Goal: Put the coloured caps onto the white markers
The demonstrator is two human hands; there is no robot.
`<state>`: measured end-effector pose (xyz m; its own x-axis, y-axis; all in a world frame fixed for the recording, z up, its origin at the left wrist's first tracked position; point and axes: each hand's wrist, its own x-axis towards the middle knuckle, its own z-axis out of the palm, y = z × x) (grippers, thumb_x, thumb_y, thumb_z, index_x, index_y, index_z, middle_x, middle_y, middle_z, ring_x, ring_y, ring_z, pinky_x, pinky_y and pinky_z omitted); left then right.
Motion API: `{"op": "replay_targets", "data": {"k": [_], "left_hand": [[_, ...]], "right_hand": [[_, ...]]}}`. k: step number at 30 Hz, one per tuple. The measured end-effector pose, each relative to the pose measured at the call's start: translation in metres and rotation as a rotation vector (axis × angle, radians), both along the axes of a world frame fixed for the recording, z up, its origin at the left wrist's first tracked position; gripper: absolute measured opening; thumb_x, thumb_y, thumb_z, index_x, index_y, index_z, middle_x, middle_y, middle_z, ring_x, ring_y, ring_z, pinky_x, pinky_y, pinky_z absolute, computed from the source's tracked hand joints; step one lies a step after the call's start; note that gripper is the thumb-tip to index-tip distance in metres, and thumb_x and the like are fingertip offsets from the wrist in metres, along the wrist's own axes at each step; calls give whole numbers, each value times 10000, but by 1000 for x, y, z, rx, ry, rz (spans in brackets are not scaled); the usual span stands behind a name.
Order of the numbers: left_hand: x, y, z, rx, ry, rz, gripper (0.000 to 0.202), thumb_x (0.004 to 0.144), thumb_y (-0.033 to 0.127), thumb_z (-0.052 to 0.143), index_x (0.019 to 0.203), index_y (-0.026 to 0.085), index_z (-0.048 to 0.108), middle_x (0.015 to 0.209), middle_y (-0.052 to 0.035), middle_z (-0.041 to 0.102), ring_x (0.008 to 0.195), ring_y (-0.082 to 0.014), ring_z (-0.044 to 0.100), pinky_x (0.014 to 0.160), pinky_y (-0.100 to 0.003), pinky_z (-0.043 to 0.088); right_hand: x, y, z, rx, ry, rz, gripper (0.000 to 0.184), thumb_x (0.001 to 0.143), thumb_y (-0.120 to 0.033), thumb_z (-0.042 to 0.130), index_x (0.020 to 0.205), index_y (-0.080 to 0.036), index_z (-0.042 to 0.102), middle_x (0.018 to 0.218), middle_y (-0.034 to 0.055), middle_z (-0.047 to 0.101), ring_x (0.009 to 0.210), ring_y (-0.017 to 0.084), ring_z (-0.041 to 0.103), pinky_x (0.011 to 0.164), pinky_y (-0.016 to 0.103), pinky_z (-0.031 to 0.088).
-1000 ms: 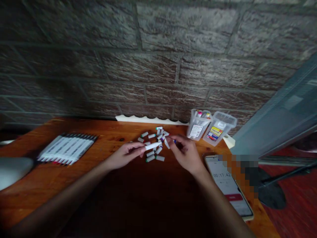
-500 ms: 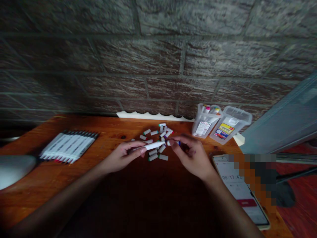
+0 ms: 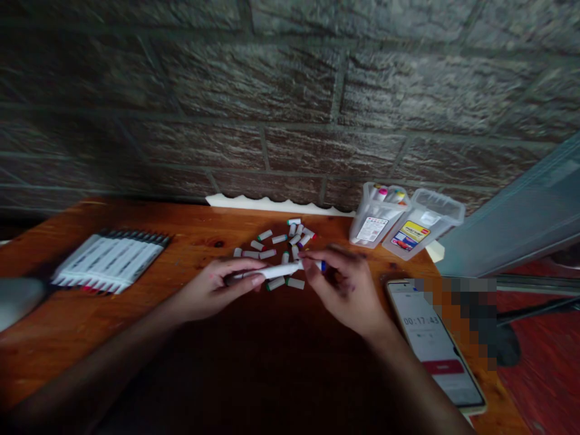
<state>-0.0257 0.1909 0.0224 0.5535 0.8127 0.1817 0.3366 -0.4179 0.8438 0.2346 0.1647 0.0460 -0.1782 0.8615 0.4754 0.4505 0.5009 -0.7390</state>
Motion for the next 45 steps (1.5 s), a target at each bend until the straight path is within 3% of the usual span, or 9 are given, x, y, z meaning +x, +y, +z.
{"op": "replay_targets", "data": {"k": [3, 8, 13, 18, 22, 28, 34, 40, 45], "left_hand": [[1, -2, -3, 58, 70, -59, 271, 974, 371, 582, 1122, 203, 735, 886, 8, 737, 744, -77, 648, 683, -138, 475], [5, -10, -8, 333, 204, -134, 336, 965, 391, 614, 1265, 258, 683, 1143, -1, 744, 991, -122, 693, 926, -189, 489], [13, -19, -13, 391, 272, -98, 313, 1003, 405, 540, 1216, 225, 682, 1106, -24, 751, 985, -148, 711, 892, -215, 503], [19, -25, -18, 433, 296, -115, 351, 1024, 412, 495, 1261, 187, 622, 1070, -40, 757, 905, -157, 724, 773, -232, 496], [23, -29, -18, 475, 284, -121, 323, 1036, 423, 461, 1154, 185, 646, 919, -28, 753, 767, -141, 703, 660, -228, 451], [25, -31, -20, 504, 368, -132, 304, 1040, 420, 447, 1013, 173, 623, 800, -4, 713, 622, -117, 643, 548, -225, 375], [22, -33, -17, 788, 277, -129, 235, 1029, 356, 495, 969, 163, 615, 848, 1, 719, 645, -113, 647, 574, -247, 397], [21, -31, -23, 716, 276, -137, 232, 1029, 353, 496, 969, 171, 627, 813, 14, 720, 619, -112, 657, 553, -249, 391], [18, -29, -24, 703, 288, -142, 277, 1032, 384, 484, 977, 171, 653, 848, -4, 739, 628, -119, 655, 573, -246, 406]], "right_hand": [[-3, -1, -1, -61, -96, 149, 238, 959, -335, 575, 905, -176, 743, 793, 33, 695, 701, 93, 616, 641, 205, 468], [-6, -5, -12, -229, -203, 280, 405, 1008, -419, 479, 755, -171, 675, 651, 1, 598, 599, 70, 537, 620, 204, 407], [-15, -6, -18, -492, 207, 198, 575, 1019, -594, 282, 1108, -235, 723, 952, 43, 703, 861, 130, 649, 795, 246, 516], [-19, 1, -12, -870, 636, 401, 734, 966, -694, 218, 1099, -160, 704, 1047, 130, 717, 888, 187, 666, 807, 321, 544], [-19, 4, -11, -1001, 799, 392, 717, 923, -755, 294, 1028, -176, 705, 981, 101, 702, 845, 164, 636, 792, 299, 508], [-24, 4, -18, -941, 796, 315, 689, 851, -795, 440, 920, -169, 720, 838, 63, 659, 757, 135, 567, 731, 269, 438], [-30, -8, -14, -797, 640, 234, 660, 863, -756, 455, 709, -146, 655, 686, 44, 597, 649, 116, 525, 633, 251, 398], [-32, -11, -16, -658, 487, 185, 689, 953, -701, 320, 589, -150, 518, 575, 7, 469, 566, 78, 429, 592, 243, 327], [-33, -10, -19, -638, 351, 189, 738, 932, -775, 213, 559, -168, 403, 554, -10, 362, 551, 74, 346, 585, 260, 286]]}}
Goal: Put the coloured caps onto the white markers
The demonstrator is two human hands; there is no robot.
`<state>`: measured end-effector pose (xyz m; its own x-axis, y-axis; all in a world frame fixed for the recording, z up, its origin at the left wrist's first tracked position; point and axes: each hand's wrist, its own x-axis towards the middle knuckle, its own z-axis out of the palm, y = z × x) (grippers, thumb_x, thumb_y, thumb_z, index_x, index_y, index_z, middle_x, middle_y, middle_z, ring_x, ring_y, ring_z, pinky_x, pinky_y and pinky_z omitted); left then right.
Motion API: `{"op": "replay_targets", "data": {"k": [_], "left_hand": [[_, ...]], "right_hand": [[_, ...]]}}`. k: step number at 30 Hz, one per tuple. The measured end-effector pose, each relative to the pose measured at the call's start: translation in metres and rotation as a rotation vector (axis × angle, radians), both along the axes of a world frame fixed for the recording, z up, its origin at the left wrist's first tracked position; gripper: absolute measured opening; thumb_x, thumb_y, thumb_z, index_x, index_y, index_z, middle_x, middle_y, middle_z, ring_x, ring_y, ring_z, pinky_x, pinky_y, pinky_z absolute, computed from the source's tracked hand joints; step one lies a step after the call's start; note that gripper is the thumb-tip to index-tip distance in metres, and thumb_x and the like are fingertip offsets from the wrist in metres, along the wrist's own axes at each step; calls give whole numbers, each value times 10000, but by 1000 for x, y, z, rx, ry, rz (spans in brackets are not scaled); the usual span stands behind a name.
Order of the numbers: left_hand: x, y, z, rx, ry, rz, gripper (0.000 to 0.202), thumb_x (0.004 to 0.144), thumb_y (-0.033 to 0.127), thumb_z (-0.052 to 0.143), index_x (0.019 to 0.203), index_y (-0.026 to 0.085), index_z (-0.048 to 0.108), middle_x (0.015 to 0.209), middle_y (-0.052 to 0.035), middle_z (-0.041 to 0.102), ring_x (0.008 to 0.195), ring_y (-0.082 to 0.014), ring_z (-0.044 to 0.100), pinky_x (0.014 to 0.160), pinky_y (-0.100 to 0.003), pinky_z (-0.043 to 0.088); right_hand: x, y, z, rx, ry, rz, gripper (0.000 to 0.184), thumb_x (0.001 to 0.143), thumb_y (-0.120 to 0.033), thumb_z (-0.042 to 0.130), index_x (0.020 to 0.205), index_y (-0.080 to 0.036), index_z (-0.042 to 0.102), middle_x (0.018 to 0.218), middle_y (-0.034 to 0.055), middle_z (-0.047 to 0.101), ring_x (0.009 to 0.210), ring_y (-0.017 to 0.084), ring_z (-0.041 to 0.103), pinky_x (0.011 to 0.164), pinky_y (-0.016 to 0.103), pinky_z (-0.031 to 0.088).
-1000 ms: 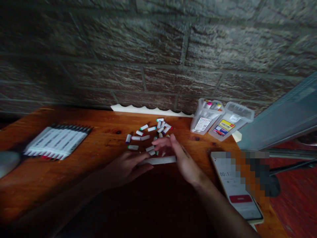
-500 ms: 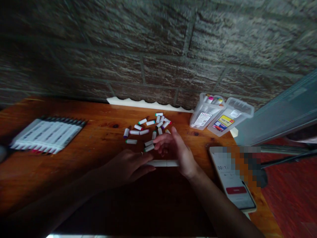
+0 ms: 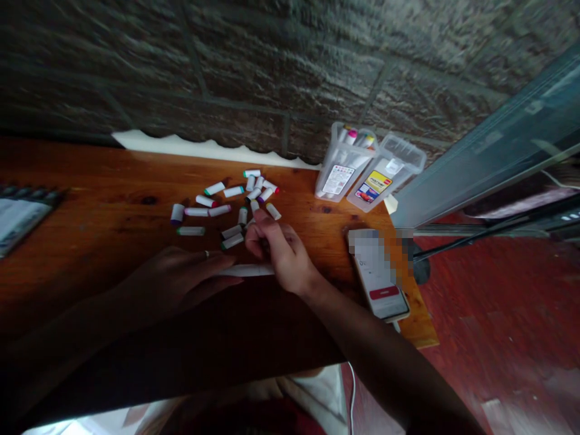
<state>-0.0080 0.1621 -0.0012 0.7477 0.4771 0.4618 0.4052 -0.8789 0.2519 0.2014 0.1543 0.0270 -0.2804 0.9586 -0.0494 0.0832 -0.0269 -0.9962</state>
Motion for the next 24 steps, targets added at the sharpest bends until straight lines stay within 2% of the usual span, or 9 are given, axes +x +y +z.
{"op": "replay_targets", "data": {"k": [3, 6, 10, 12, 17, 21, 24], "left_hand": [[-1, 3, 1, 21, -42, -6, 250, 1007, 393, 542, 1024, 176, 665, 878, -5, 747, 687, -130, 674, 630, -247, 444], [1, 6, 2, -10, -59, 22, 257, 994, 410, 564, 1028, 186, 685, 874, 15, 747, 721, -120, 683, 676, -235, 467], [0, 12, 2, -89, 0, 111, 332, 991, 468, 553, 1103, 195, 704, 1056, 10, 757, 895, -140, 707, 793, -243, 485], [-1, 13, 3, -159, 25, 129, 362, 998, 490, 527, 1103, 195, 709, 1084, 9, 753, 946, -147, 699, 832, -247, 479], [0, 12, 8, -373, 73, 97, 379, 999, 518, 507, 975, 202, 716, 926, 18, 741, 877, -130, 683, 774, -230, 447], [4, 8, 8, -393, 79, 69, 406, 986, 546, 514, 989, 193, 713, 897, 0, 731, 842, -137, 677, 736, -237, 423], [6, 6, 9, -427, 58, 43, 391, 1024, 490, 465, 1016, 187, 712, 916, -6, 732, 850, -121, 675, 756, -224, 423]], "right_hand": [[0, 3, 1, -20, -2, -3, 759, 899, -822, 215, 577, -167, 422, 571, -8, 384, 565, 74, 358, 589, 258, 301], [1, 7, 2, -81, 64, -73, 738, 866, -841, 318, 642, -165, 512, 619, 1, 471, 576, 77, 405, 568, 253, 314], [6, 12, -3, -106, 118, -149, 693, 841, -827, 427, 746, -167, 616, 691, 11, 551, 612, 82, 482, 581, 241, 345], [7, 13, -6, -104, 123, -173, 688, 838, -823, 441, 756, -167, 631, 718, 17, 580, 644, 87, 515, 608, 236, 372], [3, 13, -6, -211, 217, -198, 671, 819, -813, 476, 741, -161, 614, 698, 19, 577, 594, 83, 475, 575, 234, 360], [0, 12, -5, -232, 294, -182, 646, 838, -787, 479, 714, -162, 585, 651, 12, 533, 565, 78, 444, 558, 235, 344], [2, 13, -6, -211, 312, -213, 639, 840, -786, 482, 705, -168, 566, 644, 12, 523, 566, 81, 443, 545, 236, 340]]}}
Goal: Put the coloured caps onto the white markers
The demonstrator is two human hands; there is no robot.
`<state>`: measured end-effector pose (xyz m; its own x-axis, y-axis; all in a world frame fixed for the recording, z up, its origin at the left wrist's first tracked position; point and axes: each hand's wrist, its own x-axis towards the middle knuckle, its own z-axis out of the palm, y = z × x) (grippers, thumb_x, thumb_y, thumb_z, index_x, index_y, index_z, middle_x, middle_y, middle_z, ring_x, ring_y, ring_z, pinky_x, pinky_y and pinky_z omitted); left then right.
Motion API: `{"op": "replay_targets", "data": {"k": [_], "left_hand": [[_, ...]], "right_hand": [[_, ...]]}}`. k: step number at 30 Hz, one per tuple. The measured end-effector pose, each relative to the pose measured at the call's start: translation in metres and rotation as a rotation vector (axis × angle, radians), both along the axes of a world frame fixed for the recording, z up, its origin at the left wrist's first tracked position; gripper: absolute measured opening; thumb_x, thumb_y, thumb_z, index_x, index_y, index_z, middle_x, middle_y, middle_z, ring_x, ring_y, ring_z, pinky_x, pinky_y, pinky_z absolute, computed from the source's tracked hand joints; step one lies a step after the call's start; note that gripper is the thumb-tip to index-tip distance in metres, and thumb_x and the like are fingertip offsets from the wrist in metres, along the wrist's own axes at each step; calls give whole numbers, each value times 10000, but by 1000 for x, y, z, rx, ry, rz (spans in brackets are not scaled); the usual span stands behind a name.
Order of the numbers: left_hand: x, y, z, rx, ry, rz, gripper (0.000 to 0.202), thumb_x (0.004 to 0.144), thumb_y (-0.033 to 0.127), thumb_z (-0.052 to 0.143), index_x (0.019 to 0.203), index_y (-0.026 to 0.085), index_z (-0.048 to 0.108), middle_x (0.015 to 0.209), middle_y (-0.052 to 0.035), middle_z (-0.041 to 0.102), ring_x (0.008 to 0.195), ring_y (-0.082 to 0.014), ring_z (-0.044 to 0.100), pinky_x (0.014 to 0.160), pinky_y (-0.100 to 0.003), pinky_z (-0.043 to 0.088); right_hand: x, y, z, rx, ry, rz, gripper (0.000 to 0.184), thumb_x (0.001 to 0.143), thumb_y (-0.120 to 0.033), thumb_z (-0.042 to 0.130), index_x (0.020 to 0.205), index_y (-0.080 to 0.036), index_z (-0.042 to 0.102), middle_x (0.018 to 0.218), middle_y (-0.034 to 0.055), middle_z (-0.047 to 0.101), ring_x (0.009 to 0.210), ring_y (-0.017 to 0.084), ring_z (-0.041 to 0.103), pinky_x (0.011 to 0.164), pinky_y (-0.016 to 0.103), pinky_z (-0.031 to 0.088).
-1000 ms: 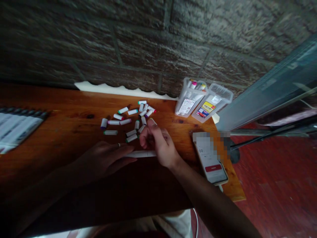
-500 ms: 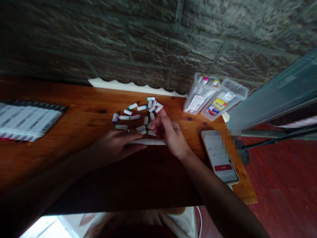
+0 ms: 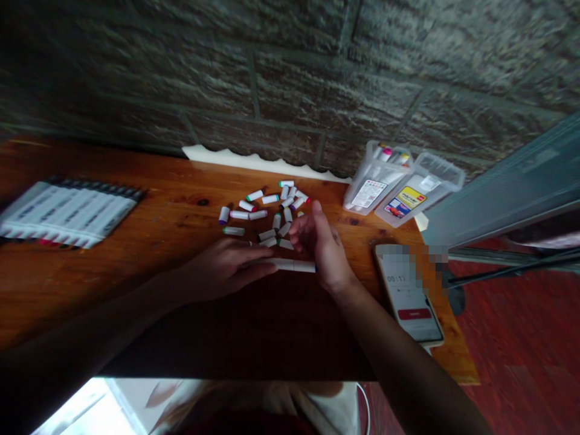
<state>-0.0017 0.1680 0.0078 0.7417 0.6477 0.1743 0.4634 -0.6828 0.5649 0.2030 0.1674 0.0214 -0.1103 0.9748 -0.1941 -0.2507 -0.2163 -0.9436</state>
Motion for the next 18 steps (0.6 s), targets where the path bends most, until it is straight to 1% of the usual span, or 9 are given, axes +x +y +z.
{"op": "replay_targets", "data": {"k": [2, 5, 7, 12, 15, 18], "left_hand": [[2, -2, 1, -26, -13, -16, 370, 1032, 457, 463, 1004, 182, 709, 898, -1, 726, 834, -108, 672, 749, -212, 420], [4, -5, -1, -30, -32, -29, 351, 1015, 454, 506, 957, 164, 694, 810, 6, 700, 727, -93, 642, 676, -209, 398], [6, -7, -3, -16, -61, -35, 342, 1014, 443, 514, 947, 158, 691, 788, 5, 693, 689, -86, 626, 652, -208, 390], [6, -9, -8, 1, -120, -54, 337, 1014, 425, 519, 934, 153, 701, 810, -10, 708, 741, -91, 645, 668, -195, 403], [7, -10, -8, -13, -109, -63, 343, 1015, 426, 517, 921, 154, 704, 790, -5, 703, 717, -89, 635, 651, -196, 390], [9, -11, -8, -45, -114, -56, 339, 1014, 422, 523, 923, 152, 706, 806, -6, 712, 734, -94, 651, 656, -199, 393]], "right_hand": [[2, 1, 1, 2, 9, -19, 655, 818, -812, 488, 701, -170, 556, 634, 8, 518, 551, 79, 433, 525, 235, 329], [2, 1, 3, 5, 11, -36, 680, 785, -845, 492, 691, -173, 543, 600, -4, 497, 514, 72, 404, 498, 233, 302], [1, -1, 5, 19, -1, -43, 685, 790, -848, 472, 676, -175, 531, 581, -5, 483, 505, 70, 389, 497, 236, 299], [0, -11, 5, 112, -77, -99, 644, 867, -776, 434, 643, -179, 518, 546, -3, 450, 513, 74, 391, 517, 245, 302], [0, -15, 3, 162, -166, -94, 677, 890, -782, 365, 604, -182, 494, 538, 7, 444, 514, 79, 391, 514, 254, 291], [0, -15, 0, 197, -233, -79, 698, 891, -791, 345, 567, -183, 456, 532, 10, 429, 522, 80, 388, 513, 260, 279]]}}
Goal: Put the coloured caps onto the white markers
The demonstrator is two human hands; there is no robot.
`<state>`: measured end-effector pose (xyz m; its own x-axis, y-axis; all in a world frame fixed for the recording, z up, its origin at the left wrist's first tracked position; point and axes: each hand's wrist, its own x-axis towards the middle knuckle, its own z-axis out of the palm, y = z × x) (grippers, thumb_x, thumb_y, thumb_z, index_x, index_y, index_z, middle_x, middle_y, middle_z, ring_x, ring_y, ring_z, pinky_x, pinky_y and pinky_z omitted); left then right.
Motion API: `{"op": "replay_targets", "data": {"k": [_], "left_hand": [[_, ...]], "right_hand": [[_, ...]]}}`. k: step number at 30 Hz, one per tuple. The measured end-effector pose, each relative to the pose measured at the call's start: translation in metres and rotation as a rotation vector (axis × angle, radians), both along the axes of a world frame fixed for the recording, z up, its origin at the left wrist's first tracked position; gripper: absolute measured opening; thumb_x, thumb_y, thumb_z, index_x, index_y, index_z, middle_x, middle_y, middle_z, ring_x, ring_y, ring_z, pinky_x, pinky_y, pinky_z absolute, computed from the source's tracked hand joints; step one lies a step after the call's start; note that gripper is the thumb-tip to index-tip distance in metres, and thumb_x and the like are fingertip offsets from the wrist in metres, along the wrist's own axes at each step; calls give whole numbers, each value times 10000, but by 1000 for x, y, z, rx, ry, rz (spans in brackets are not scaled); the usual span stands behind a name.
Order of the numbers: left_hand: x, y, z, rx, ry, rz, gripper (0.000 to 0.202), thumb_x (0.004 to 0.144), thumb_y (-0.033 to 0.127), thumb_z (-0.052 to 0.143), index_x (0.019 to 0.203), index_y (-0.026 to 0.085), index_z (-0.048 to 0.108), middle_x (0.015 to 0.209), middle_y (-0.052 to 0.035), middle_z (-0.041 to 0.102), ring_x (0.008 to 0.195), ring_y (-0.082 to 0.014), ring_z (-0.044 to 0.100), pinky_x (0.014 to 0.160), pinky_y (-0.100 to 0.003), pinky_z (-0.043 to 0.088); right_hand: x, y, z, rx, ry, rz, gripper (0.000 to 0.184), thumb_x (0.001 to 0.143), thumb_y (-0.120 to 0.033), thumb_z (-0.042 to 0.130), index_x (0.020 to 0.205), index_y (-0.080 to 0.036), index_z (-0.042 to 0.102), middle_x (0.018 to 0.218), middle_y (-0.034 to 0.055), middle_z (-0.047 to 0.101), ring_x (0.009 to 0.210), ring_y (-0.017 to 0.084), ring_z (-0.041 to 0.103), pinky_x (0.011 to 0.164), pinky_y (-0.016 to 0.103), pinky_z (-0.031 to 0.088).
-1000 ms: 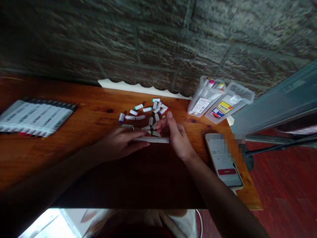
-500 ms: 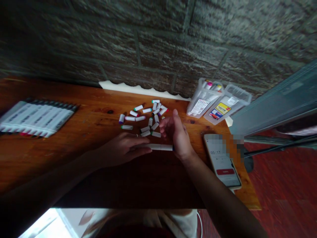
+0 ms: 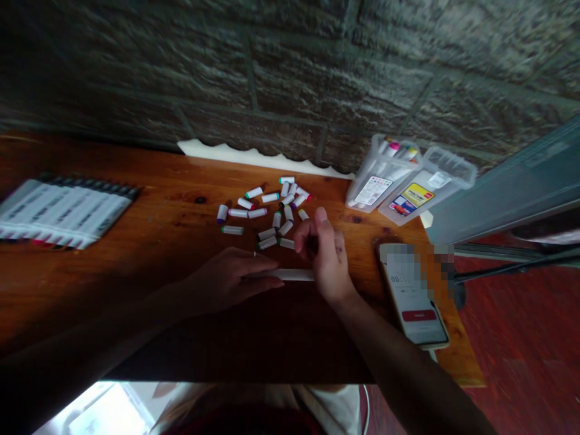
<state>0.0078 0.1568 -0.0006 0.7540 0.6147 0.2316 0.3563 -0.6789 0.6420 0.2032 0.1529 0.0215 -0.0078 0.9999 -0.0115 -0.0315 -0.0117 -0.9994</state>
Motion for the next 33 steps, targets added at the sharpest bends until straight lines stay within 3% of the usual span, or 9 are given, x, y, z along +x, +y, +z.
{"op": "replay_targets", "data": {"k": [3, 8, 12, 15, 18, 23, 33], "left_hand": [[2, 0, -2, -20, -20, 26, 346, 1014, 424, 523, 899, 151, 703, 792, 4, 714, 720, -88, 656, 658, -197, 405], [-4, 10, -4, 165, -50, 129, 290, 960, 458, 609, 978, 204, 745, 809, 20, 732, 696, -82, 655, 651, -191, 432], [-15, 21, 0, 247, -108, 313, 280, 943, 427, 639, 1106, 220, 733, 1019, -3, 765, 870, -114, 712, 788, -191, 510], [-20, 24, 6, 248, -182, 394, 339, 918, 411, 678, 1177, 194, 700, 1018, -17, 764, 871, -118, 715, 803, -193, 528], [-21, 25, 12, 159, -286, 383, 374, 912, 404, 685, 1193, 157, 686, 949, -29, 759, 795, -100, 705, 738, -169, 525], [-21, 28, 14, 39, -390, 383, 336, 905, 381, 697, 1138, 140, 718, 991, -53, 761, 793, -95, 704, 719, -158, 532], [-19, 25, 14, 56, -404, 321, 288, 908, 363, 695, 1087, 145, 751, 1061, -62, 766, 894, -124, 725, 789, -174, 566]], "right_hand": [[0, 2, 0, 16, -25, 2, 701, 905, -780, 333, 571, -178, 466, 544, 10, 434, 533, 81, 394, 524, 258, 291], [1, 6, 6, 104, -132, -12, 582, 920, -693, 465, 709, -165, 589, 674, 15, 553, 616, 80, 474, 585, 229, 377], [7, 10, 3, 94, -279, 113, 400, 873, -561, 650, 877, -162, 676, 767, 13, 621, 677, 77, 521, 623, 206, 414], [10, 11, -1, 32, -304, 166, 390, 841, -537, 697, 923, -155, 699, 694, -1, 604, 620, 73, 505, 574, 202, 395], [10, 13, -2, 25, -198, 75, 390, 804, -522, 739, 941, -161, 692, 688, -9, 608, 583, 64, 484, 537, 197, 378], [13, 15, -1, 30, 46, -4, 316, 788, -437, 773, 979, -201, 685, 766, -21, 624, 564, 38, 437, 512, 186, 339], [10, 16, 5, 15, 172, -77, 317, 796, -482, 707, 915, -194, 648, 714, -21, 558, 511, 36, 362, 460, 205, 237]]}}
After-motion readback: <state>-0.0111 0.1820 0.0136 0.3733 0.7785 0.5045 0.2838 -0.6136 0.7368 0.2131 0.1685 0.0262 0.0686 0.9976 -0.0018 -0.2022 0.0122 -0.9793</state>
